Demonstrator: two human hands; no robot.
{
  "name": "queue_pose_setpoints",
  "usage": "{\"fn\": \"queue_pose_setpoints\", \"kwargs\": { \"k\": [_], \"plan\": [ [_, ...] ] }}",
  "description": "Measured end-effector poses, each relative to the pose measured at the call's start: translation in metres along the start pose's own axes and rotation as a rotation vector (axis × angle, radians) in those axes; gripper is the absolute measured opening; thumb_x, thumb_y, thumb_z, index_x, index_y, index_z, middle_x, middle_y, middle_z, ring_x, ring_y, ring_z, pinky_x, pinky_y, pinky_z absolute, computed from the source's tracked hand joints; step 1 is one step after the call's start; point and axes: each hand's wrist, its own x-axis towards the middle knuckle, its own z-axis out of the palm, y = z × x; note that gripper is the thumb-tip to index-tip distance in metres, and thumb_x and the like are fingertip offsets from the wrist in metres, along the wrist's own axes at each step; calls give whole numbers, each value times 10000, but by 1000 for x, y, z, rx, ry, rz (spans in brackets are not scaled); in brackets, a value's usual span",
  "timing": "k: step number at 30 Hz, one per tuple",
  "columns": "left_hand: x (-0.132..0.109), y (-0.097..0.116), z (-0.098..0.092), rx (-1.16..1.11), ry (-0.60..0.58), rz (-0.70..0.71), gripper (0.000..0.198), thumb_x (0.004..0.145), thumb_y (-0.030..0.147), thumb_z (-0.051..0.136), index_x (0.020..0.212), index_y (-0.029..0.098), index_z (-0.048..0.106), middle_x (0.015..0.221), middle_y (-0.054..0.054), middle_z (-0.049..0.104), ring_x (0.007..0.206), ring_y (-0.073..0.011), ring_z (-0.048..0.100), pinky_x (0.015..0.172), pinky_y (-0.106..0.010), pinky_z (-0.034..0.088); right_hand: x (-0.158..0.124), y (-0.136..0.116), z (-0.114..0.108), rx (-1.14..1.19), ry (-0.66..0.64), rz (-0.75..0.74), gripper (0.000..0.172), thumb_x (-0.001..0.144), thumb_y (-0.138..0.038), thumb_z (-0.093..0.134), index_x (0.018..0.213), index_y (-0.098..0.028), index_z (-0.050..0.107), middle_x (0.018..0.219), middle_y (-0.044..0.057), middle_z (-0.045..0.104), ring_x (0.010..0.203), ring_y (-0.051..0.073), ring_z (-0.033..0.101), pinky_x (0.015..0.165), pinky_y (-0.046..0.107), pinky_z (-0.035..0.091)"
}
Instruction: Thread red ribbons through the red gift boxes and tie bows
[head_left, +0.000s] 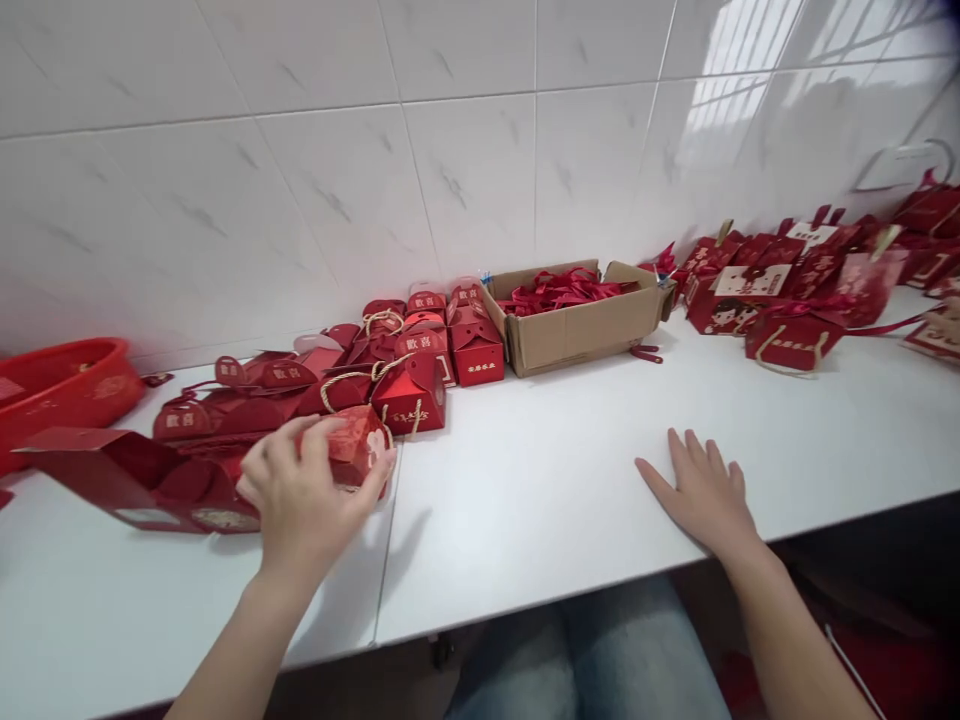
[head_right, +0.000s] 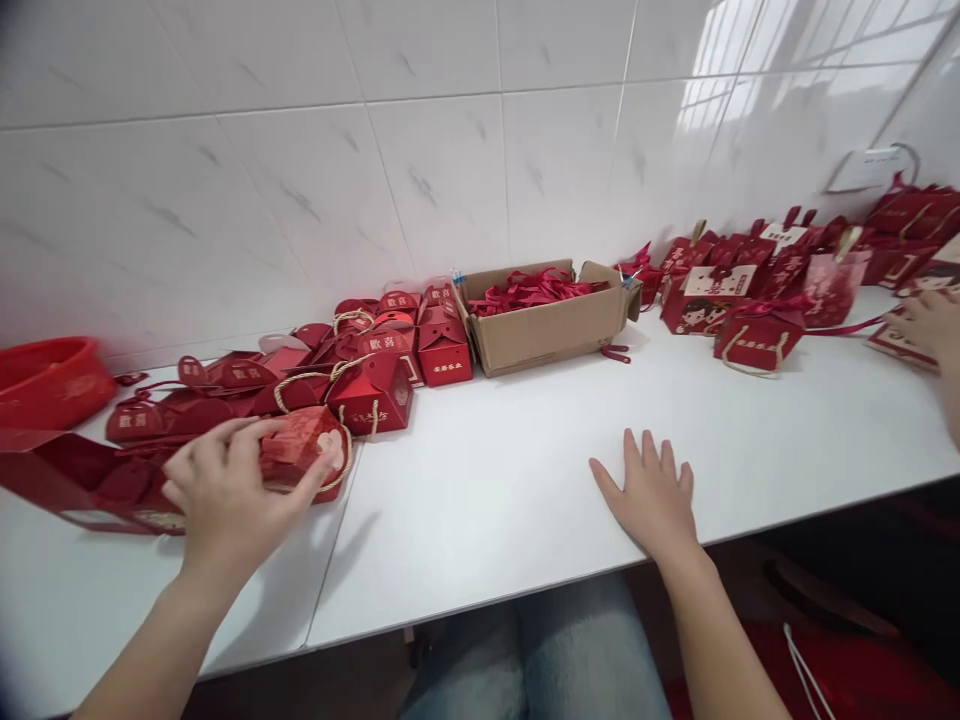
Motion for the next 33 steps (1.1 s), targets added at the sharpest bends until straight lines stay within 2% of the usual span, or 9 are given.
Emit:
{"fn": "queue_pose_setpoints", "kwargs": {
  "k": [3, 6, 14, 19, 22, 24, 26, 30, 33],
  "plan": [
    [-14, -25, 20, 104, -155, -63, 575, 695, 548, 638, 1145, 200, 552, 1248, -206, 457, 1178, -475, 349, 882, -655, 316, 0, 1, 0, -9, -7, -8, 757, 877, -603, 216, 1437, -100, 296, 1497, 169, 269, 1372, 381, 212, 1080, 558, 203],
    [-21, -38, 25, 91, -198, -35, 505, 776, 477, 568, 1197, 204, 520, 1284, -191, 443, 1204, -435, 350, 915, -618, 334, -1, 1, 1, -15, -8, -3, 756, 875, -603, 214, 1441, -109, 290, 1495, 164, 276, 1371, 375, 219, 1080, 554, 214],
    [-31, -41, 12, -100, -124, 167, 394, 768, 337, 620, 1142, 239, 548, 1200, -122, 533, 1104, -309, 492, 1021, -502, 330, 0, 4, 7, -13, 21, -26, 764, 869, -612, 205, 1440, -112, 294, 1485, 169, 290, 1356, 392, 244, 1060, 576, 243],
    [-21, -42, 3, -156, 33, 76, 322, 765, 290, 634, 1079, 224, 617, 1139, -98, 573, 1041, -271, 551, 991, -453, 404, -1, 4, 6, -9, 16, -24, 758, 871, -611, 212, 1440, -118, 298, 1485, 173, 288, 1359, 395, 237, 1063, 576, 239],
    [-16, -30, -7, -251, 105, 66, 289, 790, 247, 600, 1074, 204, 629, 1119, -91, 583, 1015, -248, 567, 972, -431, 428, -2, 3, 4, 0, 17, -30, 757, 878, -606, 200, 1444, -112, 286, 1484, 178, 287, 1364, 395, 226, 1067, 572, 233],
    [-18, -16, -10, -333, 53, 168, 343, 789, 212, 585, 1132, 215, 602, 1145, -93, 562, 1032, -250, 554, 971, -436, 422, -2, 1, 3, -1, 11, -26, 748, 883, -597, 202, 1448, -112, 280, 1487, 176, 283, 1370, 389, 216, 1073, 565, 225],
    [-23, 0, -5, -406, -73, 358, 425, 773, 188, 585, 1195, 230, 557, 1164, -100, 536, 1055, -260, 532, 955, -441, 424, -2, 0, 2, -6, 2, -20, 737, 887, -587, 212, 1451, -117, 274, 1494, 172, 272, 1376, 383, 203, 1081, 557, 213],
    [-29, 31, 28, -497, -276, 722, 507, 749, 190, 592, 1246, 216, 493, 1137, -120, 521, 1070, -273, 501, 921, -434, 441, 1, -1, -1, -11, -14, -14, 711, 897, -562, 237, 1451, -118, 278, 1500, 172, 260, 1384, 380, 182, 1087, 552, 195],
    [-19, 52, 65, -536, -260, 742, 501, 767, 192, 583, 1253, 203, 462, 1155, -129, 501, 1082, -269, 488, 934, -440, 432, 1, -4, -2, 0, -18, -11, 694, 901, -547, 261, 1451, -125, 282, 1505, 171, 250, 1389, 378, 168, 1093, 547, 181]
  ]
}}
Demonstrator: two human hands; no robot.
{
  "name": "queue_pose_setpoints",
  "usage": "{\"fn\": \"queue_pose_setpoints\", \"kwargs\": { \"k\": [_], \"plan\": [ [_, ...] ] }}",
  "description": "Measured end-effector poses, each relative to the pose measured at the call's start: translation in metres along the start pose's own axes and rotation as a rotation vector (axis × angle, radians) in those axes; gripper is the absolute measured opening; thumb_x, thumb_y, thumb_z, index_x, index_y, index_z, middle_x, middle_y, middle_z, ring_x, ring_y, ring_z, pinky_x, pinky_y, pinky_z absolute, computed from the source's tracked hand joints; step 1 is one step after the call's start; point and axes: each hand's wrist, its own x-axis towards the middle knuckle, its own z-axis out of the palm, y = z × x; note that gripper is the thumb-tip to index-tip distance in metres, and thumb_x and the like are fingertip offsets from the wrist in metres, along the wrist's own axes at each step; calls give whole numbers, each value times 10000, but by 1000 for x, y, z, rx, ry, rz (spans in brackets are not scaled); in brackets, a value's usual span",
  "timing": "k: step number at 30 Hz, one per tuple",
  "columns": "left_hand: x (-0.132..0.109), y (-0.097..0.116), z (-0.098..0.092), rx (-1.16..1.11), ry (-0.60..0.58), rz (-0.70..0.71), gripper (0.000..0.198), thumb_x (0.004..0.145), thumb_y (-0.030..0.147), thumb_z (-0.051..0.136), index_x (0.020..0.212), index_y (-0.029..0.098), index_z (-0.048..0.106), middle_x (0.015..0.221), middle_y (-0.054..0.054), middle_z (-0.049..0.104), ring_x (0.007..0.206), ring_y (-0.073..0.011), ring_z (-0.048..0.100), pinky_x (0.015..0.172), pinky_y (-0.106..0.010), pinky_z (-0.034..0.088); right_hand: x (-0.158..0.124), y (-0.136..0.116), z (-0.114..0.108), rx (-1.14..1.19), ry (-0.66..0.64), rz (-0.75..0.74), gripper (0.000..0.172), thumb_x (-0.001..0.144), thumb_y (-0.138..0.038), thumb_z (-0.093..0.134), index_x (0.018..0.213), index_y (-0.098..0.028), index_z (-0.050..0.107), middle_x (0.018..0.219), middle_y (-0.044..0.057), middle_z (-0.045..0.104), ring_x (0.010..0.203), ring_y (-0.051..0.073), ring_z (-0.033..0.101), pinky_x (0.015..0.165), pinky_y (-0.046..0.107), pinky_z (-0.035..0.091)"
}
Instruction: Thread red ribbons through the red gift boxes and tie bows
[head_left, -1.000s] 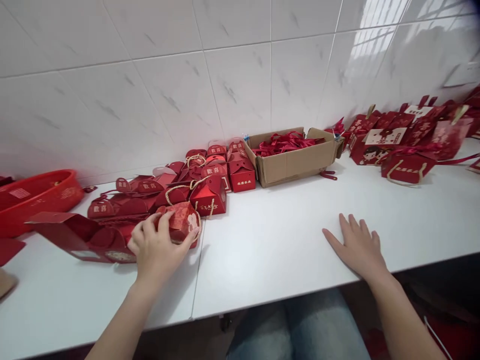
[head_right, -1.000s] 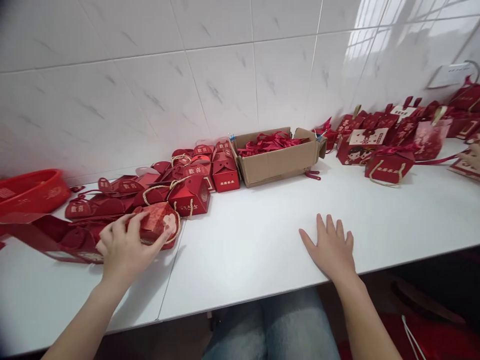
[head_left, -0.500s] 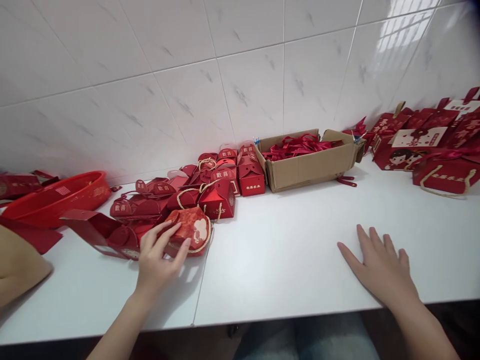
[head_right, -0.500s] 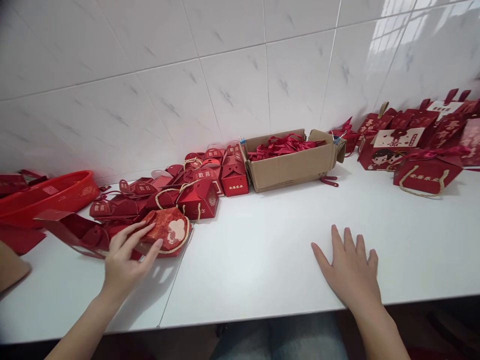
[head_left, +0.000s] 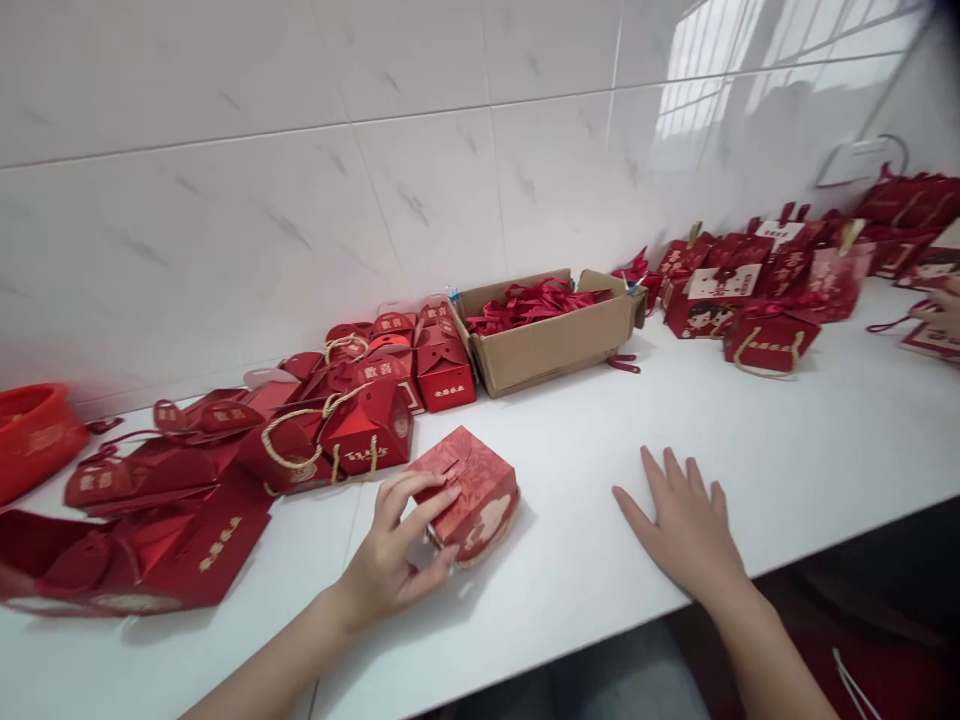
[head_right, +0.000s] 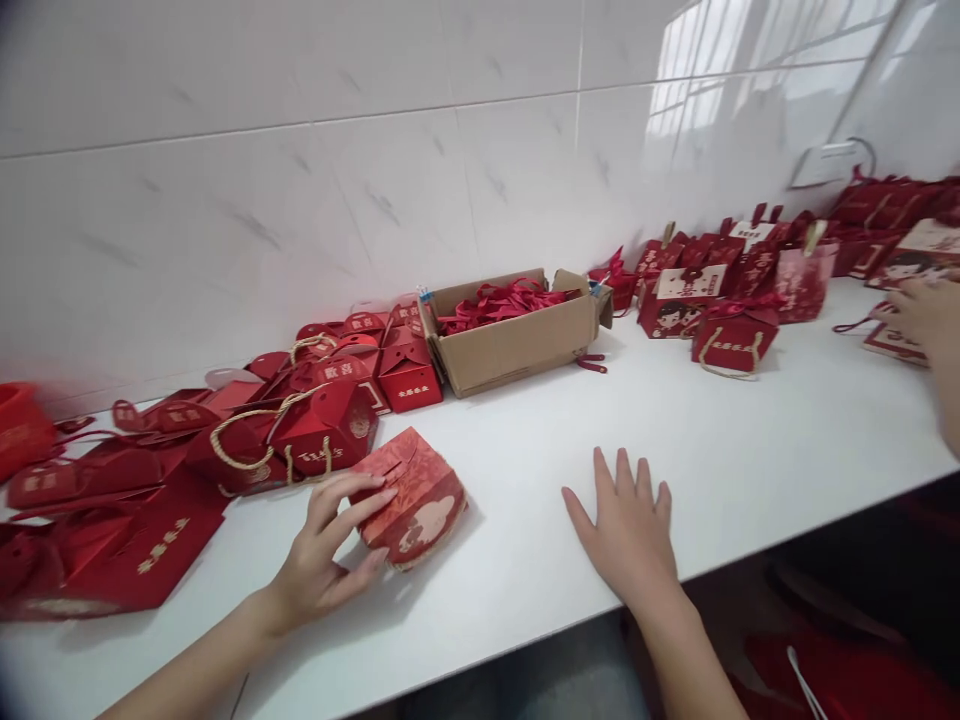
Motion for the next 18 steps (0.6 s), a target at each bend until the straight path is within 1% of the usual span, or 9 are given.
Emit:
{"fn": "queue_pose_setpoints", "kwargs": {
  "k": [4, 7, 9, 10, 11, 12, 15, 17, 18],
  "plan": [
    [34, -20, 41, -66, 48, -42, 509, 777, 171, 579, 1261, 206, 423, 1224, -133, 451, 1201, -293, 414, 1013, -491, 375, -1, -3, 1, 10, -33, 18, 682, 902, -539, 272, 1456, -142, 275, 1522, 158, 209, 1405, 360, 118, 1107, 534, 157],
    [47, -26, 60, -114, 84, -113, 579, 752, 162, 600, 1287, 197, 381, 1292, -148, 411, 1301, -328, 315, 1067, -547, 304, 4, 0, -6, 12, -78, 19, 671, 889, -548, 303, 1430, -154, 338, 1528, 141, 198, 1407, 356, 119, 1098, 531, 185],
    [47, -27, 64, -140, 98, -135, 611, 736, 139, 607, 1297, 190, 372, 1316, -154, 403, 1320, -331, 296, 1088, -559, 270, 14, 4, -24, 17, -147, -19, 618, 868, -527, 373, 1353, -152, 455, 1480, 150, 321, 1364, 361, 263, 1067, 540, 239],
    [46, -28, 64, -159, 102, -132, 618, 728, 126, 606, 1298, 188, 374, 1320, -155, 403, 1316, -326, 307, 1093, -556, 265, 22, 5, -38, 21, -190, -56, 555, 855, -493, 417, 1280, -152, 526, 1414, 155, 425, 1297, 356, 383, 1044, 548, 267],
    [44, -28, 62, -185, 105, -128, 625, 721, 113, 602, 1298, 185, 375, 1327, -158, 398, 1310, -321, 318, 1095, -551, 265, 32, 5, -54, 35, -235, -93, 473, 867, -454, 411, 1169, -144, 600, 1276, 152, 564, 1161, 332, 523, 1027, 558, 280],
    [42, -28, 61, -220, 103, -119, 637, 713, 105, 598, 1302, 181, 368, 1341, -163, 384, 1309, -320, 322, 1094, -547, 270, 44, 2, -72, 51, -210, -122, 429, 881, -421, 393, 1103, -140, 629, 1144, 138, 646, 1039, 305, 596, 1011, 552, 296],
    [38, -28, 60, -329, 67, -89, 702, 700, 97, 577, 1339, 172, 297, 1407, -189, 300, 1350, -343, 261, 1087, -577, 255, 90, -20, -122, 148, 53, -207, 337, 866, -391, 427, 971, -173, 662, 1003, 92, 693, 898, 270, 628, 876, 451, 423],
    [37, -27, 62, -345, 21, -91, 749, 707, 93, 565, 1373, 179, 232, 1468, -200, 203, 1395, -375, 141, 1080, -632, 201, 123, -44, -140, 306, 213, -271, 286, 848, -390, 459, 912, -204, 666, 988, 60, 695, 883, 241, 630, 810, 382, 453],
    [37, -27, 64, -335, -1, -103, 770, 713, 92, 562, 1388, 187, 205, 1495, -200, 144, 1408, -390, 72, 1071, -659, 172, 139, -58, -143, 385, 268, -292, 278, 836, -406, 484, 886, -205, 670, 978, 53, 698, 890, 233, 632, 822, 367, 452]
  ]
}}
